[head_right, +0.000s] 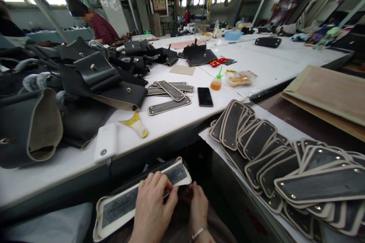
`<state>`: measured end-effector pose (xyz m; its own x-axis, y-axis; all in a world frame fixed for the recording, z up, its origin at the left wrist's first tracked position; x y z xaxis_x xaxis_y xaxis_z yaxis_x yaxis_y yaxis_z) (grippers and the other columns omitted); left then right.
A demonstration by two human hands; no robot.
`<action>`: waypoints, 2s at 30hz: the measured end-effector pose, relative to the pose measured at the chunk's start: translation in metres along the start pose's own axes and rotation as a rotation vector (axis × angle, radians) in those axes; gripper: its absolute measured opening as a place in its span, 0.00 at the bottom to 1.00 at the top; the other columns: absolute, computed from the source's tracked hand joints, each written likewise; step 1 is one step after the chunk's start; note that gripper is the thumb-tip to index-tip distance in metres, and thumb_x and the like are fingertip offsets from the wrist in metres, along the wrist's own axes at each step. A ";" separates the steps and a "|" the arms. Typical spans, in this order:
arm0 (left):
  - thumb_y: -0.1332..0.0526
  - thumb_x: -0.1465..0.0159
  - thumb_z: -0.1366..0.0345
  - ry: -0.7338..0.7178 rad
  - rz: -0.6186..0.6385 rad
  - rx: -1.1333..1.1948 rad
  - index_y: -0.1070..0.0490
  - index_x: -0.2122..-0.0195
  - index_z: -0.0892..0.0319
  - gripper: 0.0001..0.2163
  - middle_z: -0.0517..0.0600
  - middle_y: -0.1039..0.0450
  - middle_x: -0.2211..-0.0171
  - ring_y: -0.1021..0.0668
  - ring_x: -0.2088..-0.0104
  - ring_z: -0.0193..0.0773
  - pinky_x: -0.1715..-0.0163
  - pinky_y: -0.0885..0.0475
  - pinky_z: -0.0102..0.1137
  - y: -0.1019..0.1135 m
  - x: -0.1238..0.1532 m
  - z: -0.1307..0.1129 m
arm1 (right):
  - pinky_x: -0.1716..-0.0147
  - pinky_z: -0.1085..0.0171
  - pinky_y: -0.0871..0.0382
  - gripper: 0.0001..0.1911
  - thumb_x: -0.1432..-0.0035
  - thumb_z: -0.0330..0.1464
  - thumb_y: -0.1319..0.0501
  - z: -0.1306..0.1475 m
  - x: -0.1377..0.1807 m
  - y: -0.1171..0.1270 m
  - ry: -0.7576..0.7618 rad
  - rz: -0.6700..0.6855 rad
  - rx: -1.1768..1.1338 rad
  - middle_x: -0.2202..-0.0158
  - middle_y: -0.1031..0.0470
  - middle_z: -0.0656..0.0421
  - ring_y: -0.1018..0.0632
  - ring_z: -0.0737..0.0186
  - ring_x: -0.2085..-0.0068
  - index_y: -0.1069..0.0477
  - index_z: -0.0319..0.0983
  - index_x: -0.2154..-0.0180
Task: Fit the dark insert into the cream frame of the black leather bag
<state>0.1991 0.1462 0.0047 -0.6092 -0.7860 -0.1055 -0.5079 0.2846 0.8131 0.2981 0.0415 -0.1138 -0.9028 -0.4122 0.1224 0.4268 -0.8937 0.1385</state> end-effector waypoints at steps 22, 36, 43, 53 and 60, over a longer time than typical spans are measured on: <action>0.41 0.38 0.72 0.013 0.007 0.042 0.32 0.73 0.56 0.07 0.47 0.29 0.70 0.29 0.65 0.43 0.62 0.40 0.39 0.004 0.003 -0.002 | 0.50 0.53 0.25 0.28 0.37 0.22 0.49 0.074 0.039 0.015 1.240 0.263 0.728 0.44 0.29 0.45 0.32 0.46 0.40 0.43 0.29 0.36; 0.43 0.36 0.72 0.030 -0.114 0.002 0.31 0.72 0.56 0.08 0.47 0.28 0.71 0.29 0.66 0.43 0.63 0.44 0.38 0.016 0.026 0.007 | 0.50 0.55 0.28 0.28 0.37 0.23 0.51 0.079 0.040 0.005 1.299 0.251 0.717 0.47 0.26 0.48 0.27 0.51 0.45 0.42 0.33 0.36; 0.44 0.35 0.71 0.064 -0.137 -0.011 0.31 0.72 0.56 0.08 0.47 0.28 0.71 0.29 0.66 0.43 0.63 0.44 0.38 0.018 0.037 0.016 | 0.52 0.54 0.27 0.28 0.35 0.24 0.51 0.081 0.047 -0.004 1.311 0.250 0.659 0.48 0.26 0.47 0.27 0.49 0.45 0.46 0.34 0.34; 0.43 0.35 0.70 0.077 -0.196 -0.017 0.31 0.72 0.56 0.08 0.47 0.29 0.72 0.30 0.68 0.42 0.63 0.44 0.38 0.022 0.050 0.028 | 0.50 0.50 0.26 0.27 0.33 0.26 0.52 0.058 0.060 -0.015 1.217 0.281 0.592 0.45 0.28 0.48 0.29 0.45 0.42 0.46 0.37 0.34; 0.44 0.36 0.71 0.061 -0.263 -0.048 0.33 0.73 0.56 0.09 0.46 0.31 0.74 0.30 0.69 0.41 0.64 0.44 0.38 0.027 0.056 0.036 | 0.50 0.53 0.23 0.24 0.32 0.28 0.52 0.064 0.068 -0.021 1.256 0.283 0.543 0.48 0.25 0.50 0.25 0.48 0.46 0.39 0.38 0.37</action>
<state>0.1293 0.1291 -0.0002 -0.4218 -0.8615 -0.2828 -0.6132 0.0412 0.7889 0.2315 0.0433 -0.0455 -0.1032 -0.7048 -0.7018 0.3058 -0.6939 0.6519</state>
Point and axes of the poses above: each hand's wrist, its own x-axis away from the middle knuckle, its own y-axis out of the back of the hand, z = x × y, the point moved 3 cm from there along -x, towards the middle knuckle
